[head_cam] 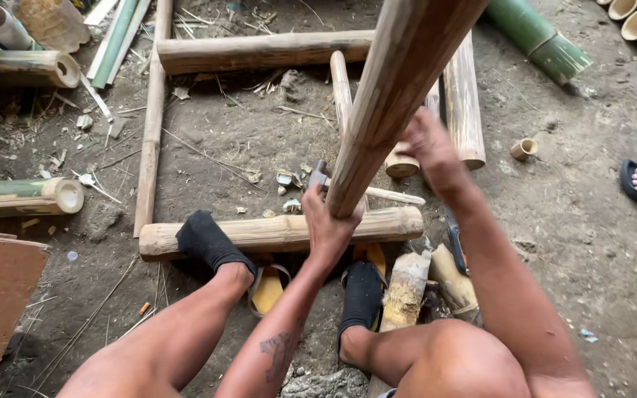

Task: The person uses a chisel and hammer to carve a circular hole into a bamboo pole, then inserts a smaller bamboo rod into the hole to form a joint.

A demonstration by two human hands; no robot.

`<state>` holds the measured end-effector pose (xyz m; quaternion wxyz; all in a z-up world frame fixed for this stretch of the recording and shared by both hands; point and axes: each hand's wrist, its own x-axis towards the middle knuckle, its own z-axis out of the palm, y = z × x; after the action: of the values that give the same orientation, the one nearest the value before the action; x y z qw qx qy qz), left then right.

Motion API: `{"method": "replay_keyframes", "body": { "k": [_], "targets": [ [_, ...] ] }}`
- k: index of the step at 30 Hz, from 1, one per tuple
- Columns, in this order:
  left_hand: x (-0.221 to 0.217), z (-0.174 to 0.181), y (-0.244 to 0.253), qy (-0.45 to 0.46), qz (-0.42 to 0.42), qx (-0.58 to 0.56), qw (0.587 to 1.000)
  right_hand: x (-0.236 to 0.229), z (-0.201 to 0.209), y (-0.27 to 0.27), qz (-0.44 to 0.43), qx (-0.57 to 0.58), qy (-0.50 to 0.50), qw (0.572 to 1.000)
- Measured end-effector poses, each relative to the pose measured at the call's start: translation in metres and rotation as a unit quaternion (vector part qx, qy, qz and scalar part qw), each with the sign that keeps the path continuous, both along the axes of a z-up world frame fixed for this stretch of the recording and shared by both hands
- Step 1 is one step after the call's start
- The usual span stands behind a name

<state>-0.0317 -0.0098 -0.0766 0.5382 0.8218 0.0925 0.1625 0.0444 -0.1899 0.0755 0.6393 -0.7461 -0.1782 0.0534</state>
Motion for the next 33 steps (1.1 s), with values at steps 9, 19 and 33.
{"method": "replay_keyframes", "body": {
  "k": [9, 19, 33],
  "targets": [
    [-0.005, -0.137, -0.031, 0.199, 0.102, -0.012, 0.975, 0.055, -0.25, -0.009, -0.003, -0.627, -0.112, 0.771],
    [0.02, -0.155, -0.027, 0.136, 0.121, 0.029, 0.983, 0.014, -0.211, -0.024, -0.21, -0.316, 0.057, 0.923],
    [0.018, -0.162, -0.028, 0.045, 0.117, 0.058, 0.99, 0.057, -0.246, -0.064, -0.348, -0.379, 0.013, 0.857]
  ]
}}
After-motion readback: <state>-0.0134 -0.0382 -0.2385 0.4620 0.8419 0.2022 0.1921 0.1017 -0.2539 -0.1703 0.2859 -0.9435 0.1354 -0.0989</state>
